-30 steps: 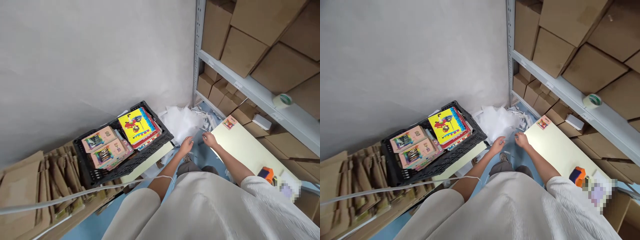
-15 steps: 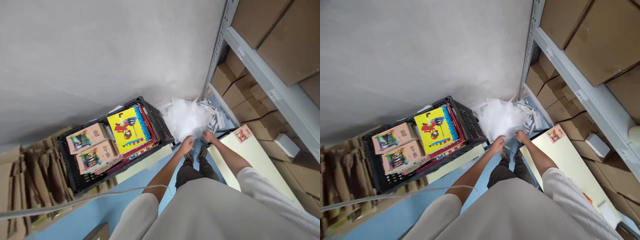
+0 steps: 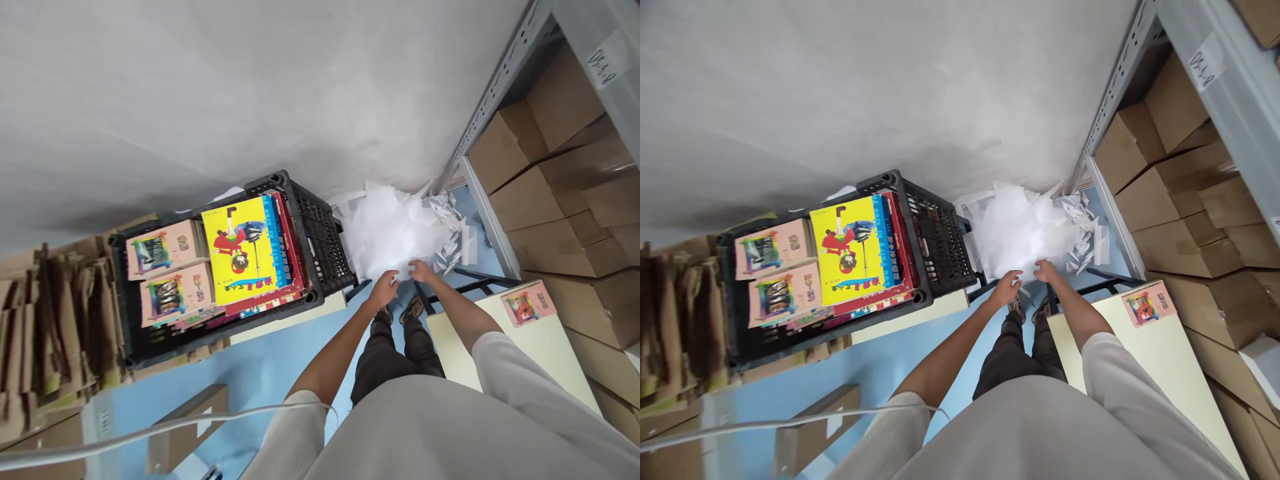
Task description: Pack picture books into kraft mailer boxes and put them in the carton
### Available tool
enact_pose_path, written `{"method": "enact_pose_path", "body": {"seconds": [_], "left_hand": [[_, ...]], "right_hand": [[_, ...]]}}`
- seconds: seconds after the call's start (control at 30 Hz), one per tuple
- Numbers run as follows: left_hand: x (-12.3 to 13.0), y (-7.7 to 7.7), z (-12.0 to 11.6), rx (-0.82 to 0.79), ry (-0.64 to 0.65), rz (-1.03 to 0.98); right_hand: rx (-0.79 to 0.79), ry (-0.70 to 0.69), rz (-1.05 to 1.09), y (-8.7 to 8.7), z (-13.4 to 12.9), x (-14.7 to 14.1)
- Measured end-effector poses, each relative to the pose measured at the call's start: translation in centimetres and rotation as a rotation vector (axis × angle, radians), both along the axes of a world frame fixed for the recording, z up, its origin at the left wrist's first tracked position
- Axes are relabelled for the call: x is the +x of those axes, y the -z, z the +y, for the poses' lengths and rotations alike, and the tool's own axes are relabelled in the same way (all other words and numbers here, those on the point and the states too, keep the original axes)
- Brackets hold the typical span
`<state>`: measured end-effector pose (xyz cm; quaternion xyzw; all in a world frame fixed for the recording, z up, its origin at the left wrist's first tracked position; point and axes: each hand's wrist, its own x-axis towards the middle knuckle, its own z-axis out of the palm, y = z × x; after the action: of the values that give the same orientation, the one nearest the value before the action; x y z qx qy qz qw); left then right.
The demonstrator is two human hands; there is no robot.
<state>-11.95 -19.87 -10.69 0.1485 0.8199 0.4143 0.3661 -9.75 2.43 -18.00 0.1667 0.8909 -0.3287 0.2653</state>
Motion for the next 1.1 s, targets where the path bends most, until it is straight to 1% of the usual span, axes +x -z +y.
{"method": "enact_pose_path", "body": {"seconds": [0.07,0.1,0.17,0.23,0.33,0.4,0.47,0.57,0.67,0.77,0.83,0.9,0.97,1.03,1.1], "left_hand": [[0.0,-0.5,-0.3,-0.001,0.001,0.002],[-0.1,-0.9,-0.3,0.0,0.003,0.009],[-0.4,-1.9,-0.3,0.013,0.016,0.037],[-1.0,-3.2,0.0,0.033,0.041,0.075],[-2.1,-5.6,0.7,0.079,0.087,0.126],[-2.8,-7.4,1.3,0.122,0.129,0.155],[-3.4,-9.1,1.8,0.174,0.186,0.182],[-3.9,-11.4,2.5,0.244,0.277,0.216],[-3.8,-13.3,3.8,0.279,0.386,0.253],[-2.7,-15.1,5.8,0.306,0.518,0.289],[-1.3,-16.2,7.6,0.324,0.61,0.306],[0.6,-17.2,9.4,0.345,0.707,0.316],[3.2,-18.0,11.0,0.359,0.812,0.328],[6.1,-18.4,12.3,0.356,0.915,0.347],[9.1,-18.4,13.2,0.329,1.007,0.375]], "right_hand": [[-0.071,0.087,-0.016,-1.1,-0.4,-0.3],[-0.1,0.127,-0.014,-1.9,-0.5,-0.5],[-0.13,0.189,0.055,-4.0,-0.6,-1.0],[-0.143,0.271,0.159,-6.6,-0.4,-1.4],[-0.156,0.404,0.284,-10.9,0.4,-1.3],[-0.182,0.492,0.295,-13.9,1.0,-0.5],[-0.217,0.595,0.303,-16.9,1.6,1.1],[-0.232,0.751,0.357,-20.9,2.4,5.1],[-0.238,0.894,0.377,-24.5,3.1,10.5],[-0.311,1.06,0.345,-27.6,3.8,16.4],[-0.375,1.164,0.331,-29.4,4.2,20.4],[-0.404,1.228,0.328,-30.8,4.5,24.2],[-0.369,1.257,0.345,-31.7,4.6,28.0],[-0.283,1.266,0.354,-32.0,4.4,31.5],[-0.178,1.253,0.339,-31.8,4.2,34.6]]}}
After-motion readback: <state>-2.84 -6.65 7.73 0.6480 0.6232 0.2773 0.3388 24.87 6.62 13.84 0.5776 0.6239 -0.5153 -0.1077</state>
